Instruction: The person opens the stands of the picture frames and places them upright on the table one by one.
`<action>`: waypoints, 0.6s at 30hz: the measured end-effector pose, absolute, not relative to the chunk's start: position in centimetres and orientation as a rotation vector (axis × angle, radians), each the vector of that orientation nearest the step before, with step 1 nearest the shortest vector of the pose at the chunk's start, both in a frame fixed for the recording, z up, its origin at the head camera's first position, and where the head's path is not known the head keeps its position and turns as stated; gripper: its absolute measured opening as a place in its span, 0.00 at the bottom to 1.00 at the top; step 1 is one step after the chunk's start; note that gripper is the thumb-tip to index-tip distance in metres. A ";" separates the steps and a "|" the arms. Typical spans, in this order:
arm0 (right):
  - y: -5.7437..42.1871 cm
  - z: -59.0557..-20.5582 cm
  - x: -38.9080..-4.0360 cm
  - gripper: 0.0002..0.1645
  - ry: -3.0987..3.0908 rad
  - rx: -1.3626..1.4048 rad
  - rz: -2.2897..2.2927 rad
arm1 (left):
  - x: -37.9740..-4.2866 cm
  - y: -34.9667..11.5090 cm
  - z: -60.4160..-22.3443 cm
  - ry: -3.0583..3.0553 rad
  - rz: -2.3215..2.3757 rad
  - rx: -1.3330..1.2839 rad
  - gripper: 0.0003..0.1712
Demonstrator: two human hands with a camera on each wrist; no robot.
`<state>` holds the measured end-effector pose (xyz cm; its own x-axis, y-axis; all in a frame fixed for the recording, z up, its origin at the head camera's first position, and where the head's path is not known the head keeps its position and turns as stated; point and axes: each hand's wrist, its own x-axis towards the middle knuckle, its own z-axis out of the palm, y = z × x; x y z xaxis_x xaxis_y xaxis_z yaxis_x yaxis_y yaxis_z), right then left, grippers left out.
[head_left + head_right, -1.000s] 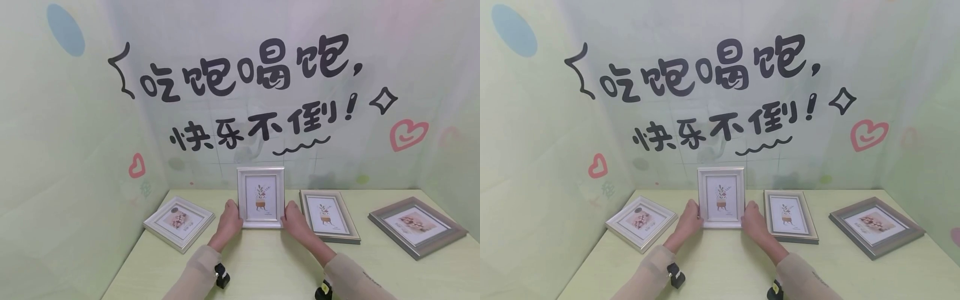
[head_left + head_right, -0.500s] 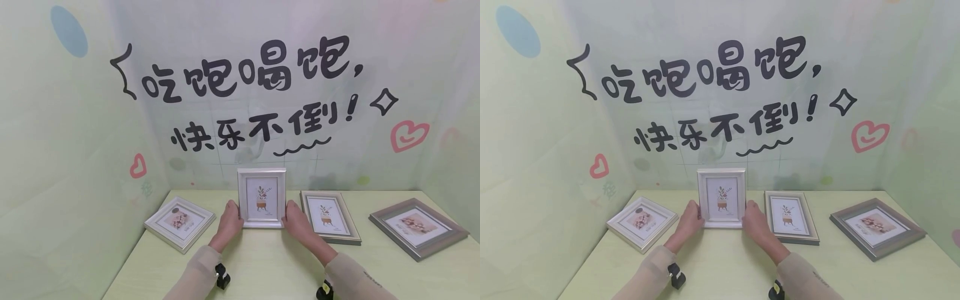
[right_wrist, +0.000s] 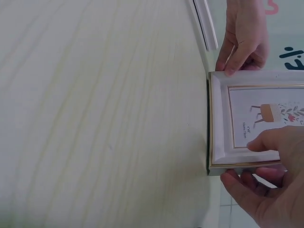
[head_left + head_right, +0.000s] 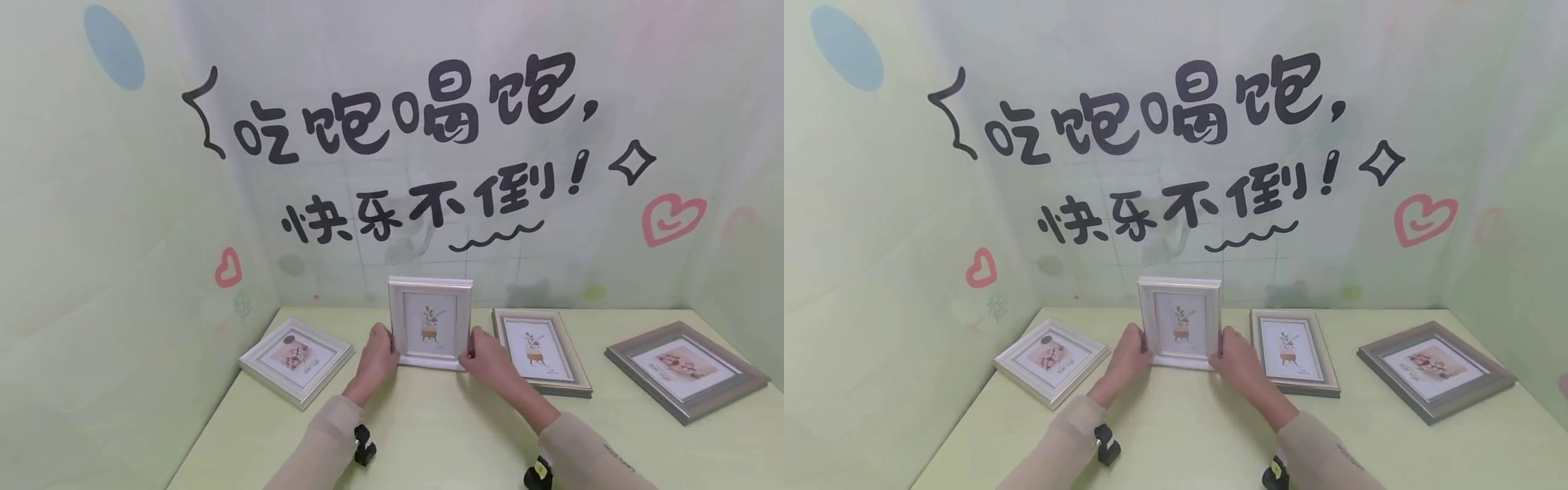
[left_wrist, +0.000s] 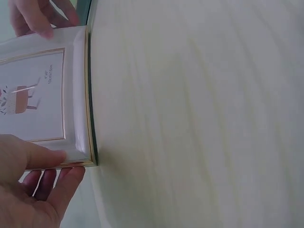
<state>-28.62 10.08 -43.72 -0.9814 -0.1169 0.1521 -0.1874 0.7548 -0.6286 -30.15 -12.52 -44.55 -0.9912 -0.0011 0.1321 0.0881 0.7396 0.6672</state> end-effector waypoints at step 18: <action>11.0 -44.3 -28.5 0.12 -2.778 0.245 1.100 | -29.1 -12.1 -42.5 -2.643 -1.000 -0.188 0.29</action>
<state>-28.49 10.99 -44.34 -0.9764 -0.0980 0.1923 -0.2031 0.7186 -0.6651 -29.07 -12.14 -42.53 -0.9439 0.0132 0.3299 0.2282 0.7481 0.6231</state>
